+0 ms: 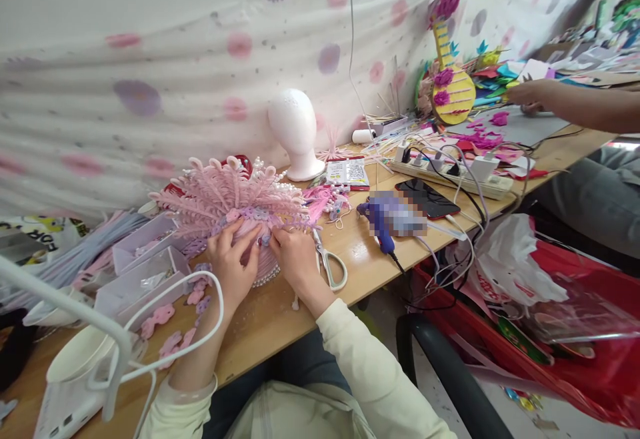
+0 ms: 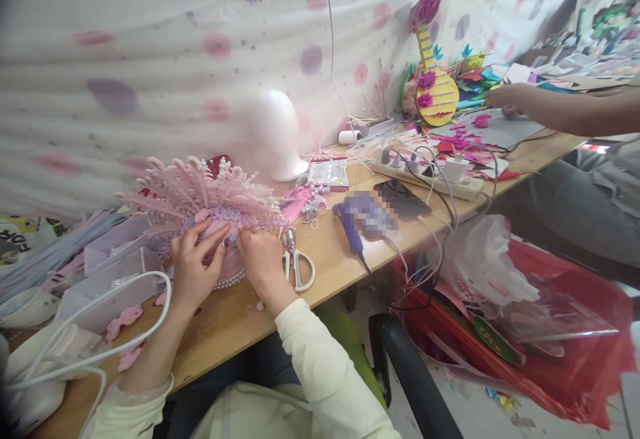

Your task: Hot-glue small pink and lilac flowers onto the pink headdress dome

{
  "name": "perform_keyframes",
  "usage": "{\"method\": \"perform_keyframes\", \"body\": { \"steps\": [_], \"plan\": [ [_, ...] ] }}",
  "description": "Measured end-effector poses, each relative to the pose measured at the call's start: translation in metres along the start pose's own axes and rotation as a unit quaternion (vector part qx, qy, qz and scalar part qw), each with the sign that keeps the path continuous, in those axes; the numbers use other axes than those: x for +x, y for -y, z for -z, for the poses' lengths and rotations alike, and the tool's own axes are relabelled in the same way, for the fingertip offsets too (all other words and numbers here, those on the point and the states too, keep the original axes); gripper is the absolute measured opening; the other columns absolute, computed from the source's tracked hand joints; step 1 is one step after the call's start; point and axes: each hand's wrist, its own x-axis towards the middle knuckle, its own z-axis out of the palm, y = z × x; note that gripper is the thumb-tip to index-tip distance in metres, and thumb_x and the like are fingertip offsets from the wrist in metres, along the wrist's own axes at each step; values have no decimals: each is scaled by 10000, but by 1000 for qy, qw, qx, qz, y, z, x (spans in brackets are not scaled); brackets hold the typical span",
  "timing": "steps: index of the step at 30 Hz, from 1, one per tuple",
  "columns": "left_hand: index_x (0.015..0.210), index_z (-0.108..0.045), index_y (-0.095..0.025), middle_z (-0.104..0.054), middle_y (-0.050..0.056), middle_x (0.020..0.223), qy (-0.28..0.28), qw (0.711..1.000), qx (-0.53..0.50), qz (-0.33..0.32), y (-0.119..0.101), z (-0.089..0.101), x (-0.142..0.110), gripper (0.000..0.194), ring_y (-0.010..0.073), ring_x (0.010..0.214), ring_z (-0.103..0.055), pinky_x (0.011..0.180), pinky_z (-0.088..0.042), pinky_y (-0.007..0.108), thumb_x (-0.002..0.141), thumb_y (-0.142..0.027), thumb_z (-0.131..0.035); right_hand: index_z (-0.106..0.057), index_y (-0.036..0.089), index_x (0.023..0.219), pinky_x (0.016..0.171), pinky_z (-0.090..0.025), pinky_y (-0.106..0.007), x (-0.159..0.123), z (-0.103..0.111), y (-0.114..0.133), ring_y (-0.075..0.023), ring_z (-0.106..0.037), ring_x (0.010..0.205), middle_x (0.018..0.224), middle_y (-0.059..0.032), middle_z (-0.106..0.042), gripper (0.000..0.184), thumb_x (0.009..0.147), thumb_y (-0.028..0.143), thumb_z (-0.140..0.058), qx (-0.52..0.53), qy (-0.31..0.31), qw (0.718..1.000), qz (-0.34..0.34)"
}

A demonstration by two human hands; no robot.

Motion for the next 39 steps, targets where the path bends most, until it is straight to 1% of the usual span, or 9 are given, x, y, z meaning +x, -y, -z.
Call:
{"method": "perform_keyframes", "body": {
  "steps": [4, 7, 10, 13, 16, 26, 32, 35, 39],
  "plan": [
    [1162, -741, -227, -638, 137, 1264, -5, 1000, -4, -10, 0, 0, 0, 312, 317, 1190, -569, 1017, -408, 480, 937, -282, -531, -723, 159, 1110, 734, -461, -294, -2, 5, -3, -254, -710, 923, 1025, -147, -747, 306, 1020, 192, -432, -4, 23, 999, 37],
    [1172, -737, -230, -633, 138, 1284, -2, 1000, 8, -7, 1, 0, -1, 318, 324, 1191, -562, 1014, -405, 484, 940, -297, -530, -661, 158, 1277, 750, -483, -307, -11, 7, -6, -263, -708, 956, 1075, -153, -739, 358, 1012, 197, -424, -1, 28, 998, 52],
    [1176, -735, -231, -632, 136, 1291, 0, 1000, 15, -15, 1, 1, -1, 320, 322, 1183, -566, 1015, -404, 482, 944, -299, -525, -586, 191, 1404, 771, -494, -315, -22, 7, -8, -259, -717, 949, 1077, -130, -750, 436, 998, 219, -428, 33, 8, 999, 34],
    [1174, -736, -216, -632, 151, 1290, -11, 999, 22, -30, 2, 1, -1, 322, 330, 1191, -568, 1003, -414, 486, 949, -296, -520, -606, 231, 1394, 797, -492, -304, -27, 7, -7, -247, -726, 967, 1075, -99, -769, 451, 977, 202, -434, 88, -17, 996, -4],
    [1162, -735, -222, -638, 142, 1287, -15, 999, 30, -38, 2, 1, -1, 308, 312, 1197, -583, 1000, -423, 467, 949, -285, -521, -596, 246, 1407, 761, -496, -306, -25, 6, -3, -254, -742, 923, 1023, -99, -788, 474, 964, 199, -433, 112, -3, 993, -24],
    [1175, -720, -190, -631, 164, 1294, -14, 997, 36, -61, 5, 2, -1, 313, 322, 1201, -606, 1017, -419, 473, 948, -266, -519, -429, 205, 1537, 687, -527, -351, -29, -1, 5, -304, -753, 835, 938, -127, -789, 565, 974, 214, -381, 109, 38, 993, -20],
    [1164, -735, -187, -511, 177, 1345, -30, 999, 35, -20, -1, 2, -4, 324, 351, 1268, -516, 1076, -390, 505, 936, -312, -542, -452, 220, 1524, 714, -533, -350, -32, 3, 8, -294, -756, 841, 963, -130, -791, 562, 966, 204, -386, 152, 34, 987, -50],
    [1164, -742, -188, -481, 168, 1263, -31, 999, 39, 3, -2, 1, -5, 339, 357, 1231, -496, 1077, -388, 526, 926, -335, -550, -461, 212, 1520, 725, -533, -359, -33, 0, 10, -297, -753, 846, 967, -135, -790, 569, 954, 205, -395, 182, 30, 982, -46],
    [1171, -741, -200, -490, 155, 1192, -20, 999, 42, -3, 0, 1, -5, 340, 347, 1167, -521, 1066, -380, 534, 920, -328, -550, -510, 220, 1492, 743, -527, -342, -35, -5, 4, -270, -742, 839, 1012, -124, -788, 573, 929, 182, -414, 262, 14, 964, -49]
  ]
}}
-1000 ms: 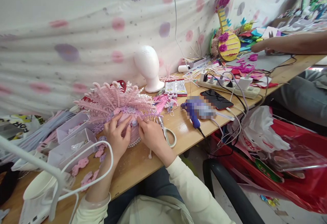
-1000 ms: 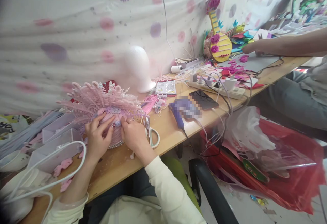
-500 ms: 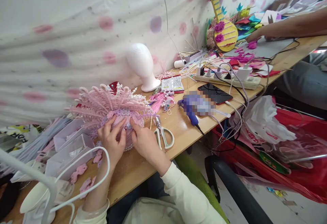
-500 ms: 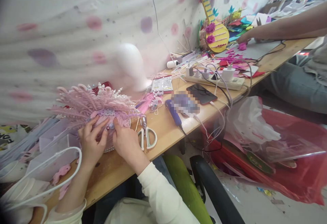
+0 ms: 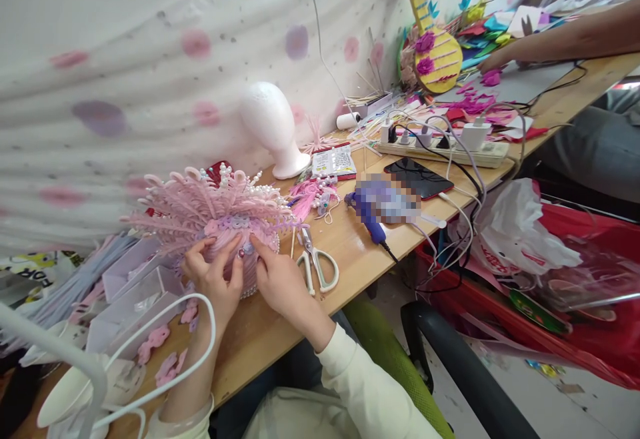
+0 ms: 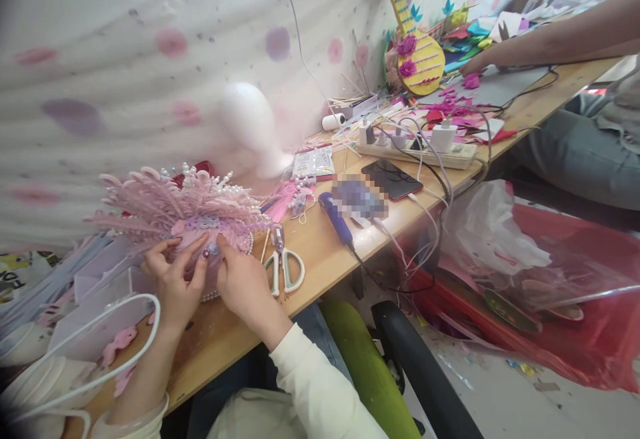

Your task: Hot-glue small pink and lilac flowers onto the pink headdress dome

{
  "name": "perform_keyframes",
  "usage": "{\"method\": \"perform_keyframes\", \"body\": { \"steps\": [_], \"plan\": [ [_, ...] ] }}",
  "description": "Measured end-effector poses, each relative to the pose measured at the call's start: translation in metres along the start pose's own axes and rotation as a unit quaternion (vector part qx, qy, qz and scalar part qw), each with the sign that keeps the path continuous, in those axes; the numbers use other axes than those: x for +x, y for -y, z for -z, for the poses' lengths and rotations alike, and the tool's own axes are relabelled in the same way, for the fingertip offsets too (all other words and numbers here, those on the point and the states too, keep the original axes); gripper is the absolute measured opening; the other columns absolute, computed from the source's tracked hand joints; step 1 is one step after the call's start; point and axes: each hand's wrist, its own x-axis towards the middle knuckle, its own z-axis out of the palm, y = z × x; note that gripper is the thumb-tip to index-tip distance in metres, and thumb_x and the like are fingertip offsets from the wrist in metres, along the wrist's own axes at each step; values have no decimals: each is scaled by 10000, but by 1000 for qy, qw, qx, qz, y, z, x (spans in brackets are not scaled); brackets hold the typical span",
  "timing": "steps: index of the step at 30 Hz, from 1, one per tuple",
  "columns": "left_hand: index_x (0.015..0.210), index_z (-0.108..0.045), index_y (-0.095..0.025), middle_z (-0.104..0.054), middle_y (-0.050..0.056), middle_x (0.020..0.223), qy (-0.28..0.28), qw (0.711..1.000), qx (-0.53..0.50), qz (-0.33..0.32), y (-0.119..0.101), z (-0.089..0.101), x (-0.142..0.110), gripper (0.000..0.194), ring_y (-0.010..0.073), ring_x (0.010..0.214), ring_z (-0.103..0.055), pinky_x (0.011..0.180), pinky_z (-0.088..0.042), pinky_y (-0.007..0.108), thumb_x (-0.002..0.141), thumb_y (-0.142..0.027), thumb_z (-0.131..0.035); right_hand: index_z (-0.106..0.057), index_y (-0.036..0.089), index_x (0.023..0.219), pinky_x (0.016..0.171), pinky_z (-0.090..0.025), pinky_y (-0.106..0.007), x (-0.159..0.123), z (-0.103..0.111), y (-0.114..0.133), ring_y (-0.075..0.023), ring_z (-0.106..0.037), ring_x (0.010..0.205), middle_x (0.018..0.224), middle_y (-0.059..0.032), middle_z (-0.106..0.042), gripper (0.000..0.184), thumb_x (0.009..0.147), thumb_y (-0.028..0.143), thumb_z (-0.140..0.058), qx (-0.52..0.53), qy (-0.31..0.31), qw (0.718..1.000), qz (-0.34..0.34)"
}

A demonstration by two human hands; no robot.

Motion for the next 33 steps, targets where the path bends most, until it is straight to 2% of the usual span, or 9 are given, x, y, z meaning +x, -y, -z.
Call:
{"method": "perform_keyframes", "body": {
  "steps": [4, 8, 12, 16, 21, 24, 27, 31, 33],
  "plan": [
    [1169, -743, -212, -493, 154, 1200, 3, 1000, -1, -3, 0, 1, 0, 328, 344, 1162, -529, 1054, -386, 525, 911, -305, -564, -599, 235, 1420, 733, -517, -286, 1, 7, -9, -203, -709, 754, 972, -73, -788, 541, 926, 157, -393, 107, -14, 994, 1],
    [1158, -742, -224, -503, 141, 1188, -1, 1000, 11, 1, -2, 2, 1, 316, 324, 1173, -525, 1044, -395, 502, 924, -321, -554, -592, 202, 1429, 743, -510, -304, 5, 9, -7, -225, -701, 770, 974, -101, -783, 545, 919, 159, -406, 82, -32, 996, -15],
    [1166, -743, -196, -494, 153, 1192, -1, 1000, 14, -5, -5, 2, 0, 322, 328, 1167, -514, 1017, -411, 505, 937, -291, -538, -570, 214, 1450, 760, -507, -312, 5, 0, -5, -243, -708, 852, 1041, -121, -774, 562, 915, 157, -409, 82, -14, 996, -12],
    [1184, -738, -193, -479, 152, 1195, 1, 1000, 4, -2, -6, 0, -1, 332, 337, 1180, -496, 1023, -410, 524, 936, -263, -528, -583, 225, 1439, 736, -503, -321, 5, -8, -13, -232, -682, 789, 1033, -117, -770, 578, 896, 148, -400, 100, -23, 995, -6],
    [1196, -733, -234, -483, 132, 1209, 18, 1000, -10, 11, -8, 3, 0, 338, 323, 1195, -505, 1037, -428, 515, 921, -247, -537, -663, 187, 1345, 647, -476, -276, 0, 1, -19, -175, -598, 617, 699, -25, -694, 540, 875, 148, -401, 159, -31, 987, -14],
    [1228, -709, -250, -512, 130, 1265, 8, 999, -17, 26, -16, 13, -5, 354, 315, 1217, -524, 1046, -445, 502, 904, -236, -566, -713, 132, 1202, 551, -417, -251, -7, 9, -17, -151, -517, 536, 566, 35, -566, 403, 878, 225, -492, 190, -98, 977, -21],
    [1146, -733, -229, -604, 125, 1197, -46, 997, -38, 50, -27, 28, -20, 281, 292, 1145, -597, 1008, -488, 470, 900, -235, -595, -699, 143, 923, 513, -396, -248, -14, 13, -13, -141, -509, 520, 567, 40, -548, 244, 879, 361, -599, 233, -148, 961, -14],
    [935, -756, -241, -751, 33, 856, -50, 985, -154, 63, -32, 47, -50, 151, 184, 814, -713, 800, -580, 312, 903, -207, -612, -590, 200, 722, 501, -388, -249, -21, 11, -6, -128, -501, 490, 563, 42, -555, 343, 842, 505, -692, 248, -156, 956, -6],
    [851, -758, -244, -776, 19, 790, -52, 970, -207, 119, -26, 53, -64, 86, 175, 726, -728, 726, -595, 287, 861, -228, -675, -494, 221, 599, 492, -353, -252, -25, 4, -3, -115, -435, 457, 496, 59, -472, 464, 877, 559, -649, 227, -163, 960, 7]
  ]
}}
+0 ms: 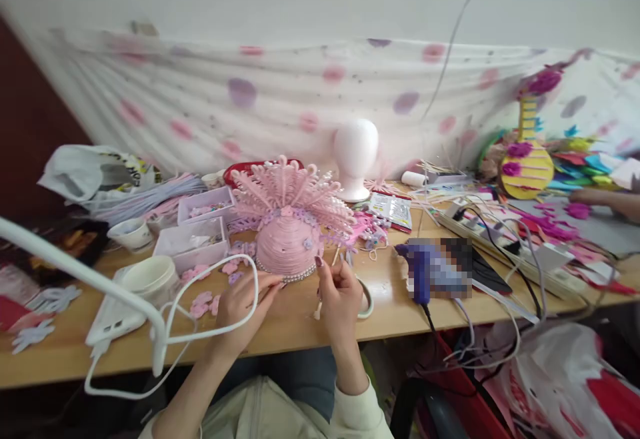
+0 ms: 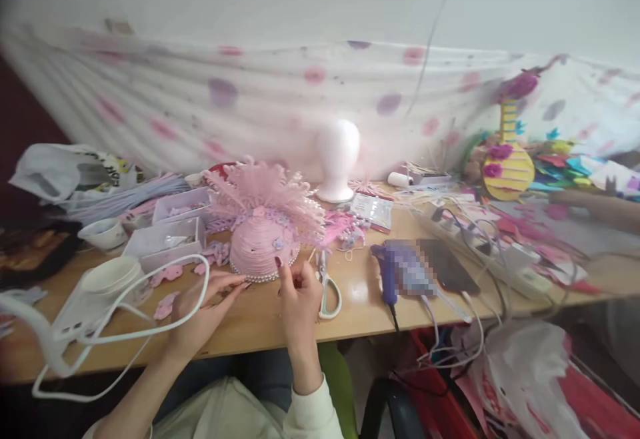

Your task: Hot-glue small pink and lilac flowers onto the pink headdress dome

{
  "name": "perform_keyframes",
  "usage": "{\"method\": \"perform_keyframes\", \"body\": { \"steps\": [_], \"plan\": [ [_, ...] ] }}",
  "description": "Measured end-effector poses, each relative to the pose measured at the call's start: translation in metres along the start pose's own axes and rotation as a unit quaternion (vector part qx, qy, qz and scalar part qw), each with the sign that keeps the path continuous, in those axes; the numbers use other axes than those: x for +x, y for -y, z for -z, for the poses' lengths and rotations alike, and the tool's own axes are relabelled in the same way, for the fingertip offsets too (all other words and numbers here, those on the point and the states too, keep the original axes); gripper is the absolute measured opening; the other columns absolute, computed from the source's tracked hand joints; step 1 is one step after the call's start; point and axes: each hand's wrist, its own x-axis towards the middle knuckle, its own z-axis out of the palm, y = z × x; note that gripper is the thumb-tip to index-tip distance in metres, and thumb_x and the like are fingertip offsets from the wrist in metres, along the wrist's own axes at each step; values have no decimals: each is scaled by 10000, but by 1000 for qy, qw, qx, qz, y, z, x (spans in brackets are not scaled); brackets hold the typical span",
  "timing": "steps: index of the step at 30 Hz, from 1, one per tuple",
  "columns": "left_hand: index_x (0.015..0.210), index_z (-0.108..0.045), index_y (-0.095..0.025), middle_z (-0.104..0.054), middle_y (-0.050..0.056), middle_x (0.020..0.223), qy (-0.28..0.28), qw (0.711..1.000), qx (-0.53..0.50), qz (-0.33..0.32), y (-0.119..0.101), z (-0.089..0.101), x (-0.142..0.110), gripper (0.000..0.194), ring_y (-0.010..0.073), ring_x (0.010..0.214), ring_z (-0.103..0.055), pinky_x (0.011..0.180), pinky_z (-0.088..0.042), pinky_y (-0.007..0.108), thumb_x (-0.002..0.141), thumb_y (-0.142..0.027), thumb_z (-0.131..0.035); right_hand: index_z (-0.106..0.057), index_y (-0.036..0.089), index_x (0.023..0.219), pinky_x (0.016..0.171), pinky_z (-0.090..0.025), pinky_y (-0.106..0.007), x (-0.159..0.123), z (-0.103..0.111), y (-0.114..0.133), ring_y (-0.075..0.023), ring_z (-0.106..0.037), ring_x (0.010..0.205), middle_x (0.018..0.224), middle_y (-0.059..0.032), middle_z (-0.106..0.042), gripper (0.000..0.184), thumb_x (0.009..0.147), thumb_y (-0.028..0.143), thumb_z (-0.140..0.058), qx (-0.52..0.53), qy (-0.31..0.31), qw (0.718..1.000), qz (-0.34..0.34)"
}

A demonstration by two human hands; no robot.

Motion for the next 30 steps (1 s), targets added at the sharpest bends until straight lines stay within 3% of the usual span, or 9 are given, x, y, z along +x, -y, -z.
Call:
{"method": "perform_keyframes", "body": {
  "steps": [3, 6, 9, 12, 16, 22, 25, 28, 30],
  "plan": [
    [810, -759, -224, -792, 41, 781, -67, 973, -121, 185, 10, 14, -8, 95, 206, 708, -751, 703, -621, 319, 760, -302, -781, -410, 233, 491, 506, -356, -270, -14, -15, -1, -124, -432, 463, 463, 30, -434, 618, 983, 606, -432, 5, 11, 1000, 15],
    [883, -739, -179, -799, 74, 825, -146, 866, -313, 360, 13, 29, -5, 345, 247, 755, -770, 678, -631, 339, 621, -356, -876, -579, 198, 645, 525, -400, -272, -31, -35, -1, -143, -506, 518, 563, -1, -536, 599, 1019, 588, -321, 10, 92, 996, 14],
    [925, -710, -156, -799, 85, 859, -162, 772, -441, 428, 9, 43, -1, 522, 248, 749, -769, 691, -633, 345, 505, -366, -938, -600, 170, 1157, 544, -429, -256, -43, -54, 5, -140, -534, 568, 721, 11, -605, 390, 1006, 491, -438, -23, 231, 972, 35],
    [928, -708, -146, -798, 101, 893, -137, 743, -485, 440, 4, 53, -6, 527, 265, 830, -771, 788, -630, 374, 519, -391, -933, -606, 186, 1142, 577, -432, -250, -51, -68, 13, -142, -559, 617, 748, 3, -627, 263, 985, 363, -494, -77, 303, 946, 83],
    [927, -717, -154, -794, 105, 916, -106, 741, -494, 443, 3, 59, -20, 438, 289, 961, -754, 889, -603, 394, 599, -386, -890, -603, 197, 726, 524, -389, -242, -57, -72, 18, -124, -520, 514, 583, 17, -582, 318, 989, 328, -484, -91, 295, 947, 92],
    [844, -740, -188, -787, 105, 870, 14, 769, -473, 431, 13, 66, -36, 243, 291, 873, -761, 800, -625, 406, 716, -392, -772, -593, 204, 614, 491, -388, -241, -57, -49, 23, -123, -524, 460, 497, 25, -560, 405, 994, 321, -515, -135, 344, 921, 124],
    [892, -744, -210, -785, 98, 954, 13, 850, -360, 385, 28, 73, -42, 183, 280, 903, -753, 825, -623, 411, 780, -351, -716, -665, 211, 709, 472, -407, -242, -42, -23, 37, -129, -551, 457, 532, 22, -608, 309, 986, 264, -538, -209, 319, 911, 156],
    [1020, -734, -231, -748, 83, 1103, -94, 947, -121, 283, 43, 83, -39, 209, 278, 1080, -694, 984, -559, 450, 833, -282, -655, -679, 236, 729, 560, -449, -280, -20, 20, 59, -167, -601, 588, 641, -3, -659, 190, 914, 204, -651, -329, 195, 879, 284],
    [1078, -720, -233, -726, 74, 1146, -145, 963, -5, 228, 50, 91, -35, 236, 266, 1149, -651, 1059, -505, 458, 869, -252, -611, -688, 257, 720, 725, -468, -361, -11, 55, 73, -213, -598, 703, 723, -28, -671, 140, 836, 212, -752, -390, 85, 843, 361]
  ]
}}
